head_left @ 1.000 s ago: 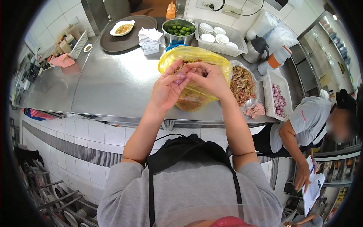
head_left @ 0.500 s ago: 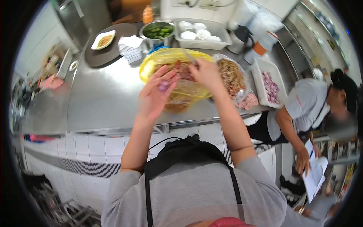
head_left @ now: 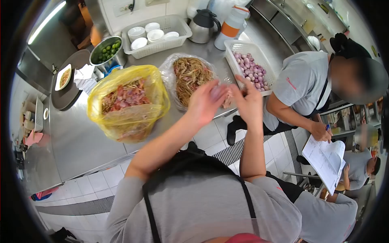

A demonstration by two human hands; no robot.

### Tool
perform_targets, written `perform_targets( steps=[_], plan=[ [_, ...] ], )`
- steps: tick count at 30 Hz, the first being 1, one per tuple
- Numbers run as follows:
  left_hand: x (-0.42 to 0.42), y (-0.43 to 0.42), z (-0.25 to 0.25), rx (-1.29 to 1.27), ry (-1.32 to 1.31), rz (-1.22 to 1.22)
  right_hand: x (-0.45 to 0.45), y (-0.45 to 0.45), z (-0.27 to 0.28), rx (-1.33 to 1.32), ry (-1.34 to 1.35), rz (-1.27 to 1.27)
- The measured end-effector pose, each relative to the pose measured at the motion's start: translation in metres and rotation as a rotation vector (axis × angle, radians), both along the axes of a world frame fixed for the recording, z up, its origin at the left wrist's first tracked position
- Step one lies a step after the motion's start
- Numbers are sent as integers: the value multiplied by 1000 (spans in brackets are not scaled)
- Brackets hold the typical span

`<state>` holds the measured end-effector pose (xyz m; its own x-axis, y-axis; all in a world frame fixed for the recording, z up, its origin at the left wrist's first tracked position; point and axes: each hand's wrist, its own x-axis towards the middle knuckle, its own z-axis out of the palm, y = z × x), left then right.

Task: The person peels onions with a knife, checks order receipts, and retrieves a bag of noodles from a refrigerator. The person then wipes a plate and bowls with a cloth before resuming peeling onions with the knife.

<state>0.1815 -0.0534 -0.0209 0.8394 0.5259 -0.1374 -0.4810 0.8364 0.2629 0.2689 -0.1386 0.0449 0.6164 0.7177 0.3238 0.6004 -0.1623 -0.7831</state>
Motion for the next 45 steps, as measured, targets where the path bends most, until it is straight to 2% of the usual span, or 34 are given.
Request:
perform_targets(
  steps=[2,3,5,7,8,9,12,19,22,25,26,28,30,32,35,36,39,43,45],
  plan=[
    [52,9,49,139,70,13,20,-17,1,7,-91,-75],
    [72,17,60,224,50,39,29,-25,1,-32,-149,-99],
    [100,27,58,370,116,88,35,-33,-15,-22,-85,-44],
    [102,46,28,495,294,140,36,-38,-34,-216,-25,99],
    [96,54,11,501,247,124,35,-38,-48,-277,59,152],
    [85,58,-5,504,203,111,34,-38,-61,-271,87,188],
    [57,58,-32,596,424,233,40,-31,-90,-244,154,291],
    [62,60,-38,812,538,313,67,-16,-111,-137,377,368],
    [70,59,-41,1004,694,426,69,-15,-110,-57,490,379],
    [94,58,-31,995,662,306,68,-20,-101,7,554,382],
    [110,60,-33,1074,692,264,67,-24,-99,19,573,381],
    [156,59,-33,1414,625,319,70,-31,-94,-25,576,353],
    [208,60,-40,1743,576,261,74,-39,-88,-55,569,339],
    [259,58,-56,1907,512,206,81,-48,-85,-71,531,308],
    [321,55,-93,2105,652,134,87,-61,-88,-75,556,218],
    [326,50,-92,2140,709,40,90,-67,-92,-85,583,183],
    [335,43,-90,2267,723,-8,97,-80,-102,-109,609,110],
    [332,48,-84,2160,696,-87,98,-88,-105,-86,618,42],
    [322,48,-77,2103,626,-38,99,-86,-105,-66,615,35]
  ],
)
